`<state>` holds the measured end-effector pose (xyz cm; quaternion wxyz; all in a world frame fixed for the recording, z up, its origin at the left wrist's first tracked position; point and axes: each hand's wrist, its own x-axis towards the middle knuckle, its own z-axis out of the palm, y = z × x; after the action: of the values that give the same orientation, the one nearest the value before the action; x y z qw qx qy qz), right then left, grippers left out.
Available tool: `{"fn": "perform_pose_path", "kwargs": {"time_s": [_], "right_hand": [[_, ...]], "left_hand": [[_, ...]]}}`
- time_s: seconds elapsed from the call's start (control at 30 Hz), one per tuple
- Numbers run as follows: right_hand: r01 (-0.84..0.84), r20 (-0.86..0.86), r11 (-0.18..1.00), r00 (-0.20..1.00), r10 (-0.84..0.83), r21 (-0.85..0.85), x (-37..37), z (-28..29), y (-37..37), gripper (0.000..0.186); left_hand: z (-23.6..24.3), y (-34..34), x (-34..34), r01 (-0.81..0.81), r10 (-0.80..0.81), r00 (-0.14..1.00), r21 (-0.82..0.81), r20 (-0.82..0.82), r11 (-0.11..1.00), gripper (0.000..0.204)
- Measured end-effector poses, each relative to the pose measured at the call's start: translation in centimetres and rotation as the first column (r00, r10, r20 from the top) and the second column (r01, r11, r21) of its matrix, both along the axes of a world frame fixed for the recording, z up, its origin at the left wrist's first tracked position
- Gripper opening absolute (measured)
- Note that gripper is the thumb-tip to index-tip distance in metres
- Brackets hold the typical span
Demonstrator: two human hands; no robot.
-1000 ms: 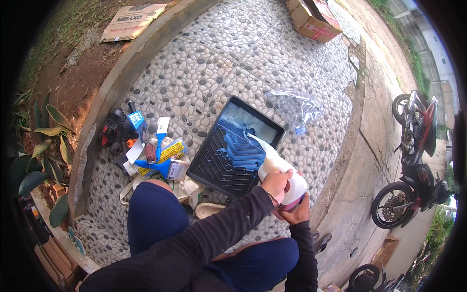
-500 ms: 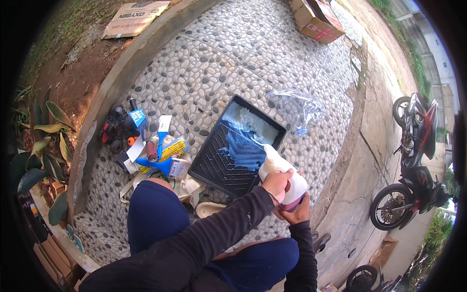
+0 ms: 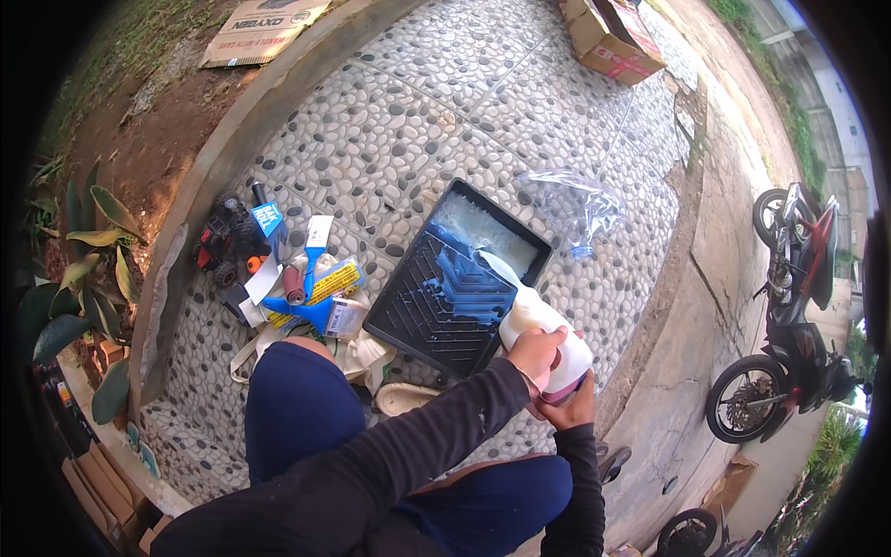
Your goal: The person sits on a paved outdoor area and prepares painting supplies. They open a white paint container, pour paint into a black tray, and assemble a blue paint roller by attaching it to a handle. The person then carries the tray and roller into a room where another person is painting a wall.
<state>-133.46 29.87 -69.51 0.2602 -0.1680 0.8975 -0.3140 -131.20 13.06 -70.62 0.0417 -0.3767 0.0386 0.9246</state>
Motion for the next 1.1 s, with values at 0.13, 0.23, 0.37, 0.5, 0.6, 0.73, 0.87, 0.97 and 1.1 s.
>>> {"fn": "perform_pose_path", "kwargs": {"time_s": [0.13, 0.23, 0.37, 0.5, 0.6, 0.73, 0.87, 0.97, 1.1], "right_hand": [[0.004, -0.003, 1.0, 1.0, -0.004, -0.008, 0.0, -0.6, 0.6, 0.1], [-0.005, -0.019, 1.0, 1.0, 0.004, -0.004, 0.0, -0.7, 0.8, 0.102], [-0.006, -0.031, 1.0, 1.0, 0.005, -0.003, -0.2, -1.6, 1.7, 0.104], [-0.017, -0.007, 1.0, 1.0, 0.016, -0.004, -0.2, -0.9, 1.1, 0.104], [-0.015, 0.013, 1.0, 1.0, 0.015, -0.008, -0.2, -0.8, 1.1, 0.104], [-0.015, 0.006, 1.0, 1.0, 0.015, 0.013, -0.2, -0.6, 0.9, 0.105], [-0.008, -0.019, 0.999, 1.0, 0.009, 0.045, -0.1, -0.6, 0.9, 0.107], [-0.01, -0.024, 0.999, 1.0, 0.012, 0.049, -0.2, -0.6, 1.0, 0.109], [-0.011, -0.043, 0.999, 0.999, 0.014, 0.053, -0.2, -1.2, 1.7, 0.112]], "left_hand": [[0.5, 0.1, 0.0, 0.011, -0.011, 1.0, -0.007, -0.001, 1.0, 0.025], [0.8, 0.0, 0.0, 0.011, -0.011, 1.0, -0.016, 0.01, 1.0, 0.025], [1.7, -0.3, 0.0, -0.007, 0.006, 1.0, 0.046, 0.016, 0.999, 0.015], [1.7, -0.5, 0.0, 0.003, -0.005, 0.999, 0.041, 0.044, 0.999, 0.015], [1.3, -0.3, -0.1, 0.004, -0.005, 0.999, 0.045, 0.034, 0.999, 0.015], [1.4, -0.4, -0.1, 0.0, -0.001, 0.999, 0.047, 0.032, 0.999, 0.015], [1.3, -0.5, 0.0, 0.006, -0.006, 1.0, 0.022, 0.03, 1.0, 0.018], [0.6, -0.1, -0.2, -0.003, 0.002, 1.0, 0.009, 0.025, 1.0, 0.022], [0.5, -0.3, -0.2, 0.005, -0.007, 0.999, 0.042, 0.042, 0.999, 0.015]]}}
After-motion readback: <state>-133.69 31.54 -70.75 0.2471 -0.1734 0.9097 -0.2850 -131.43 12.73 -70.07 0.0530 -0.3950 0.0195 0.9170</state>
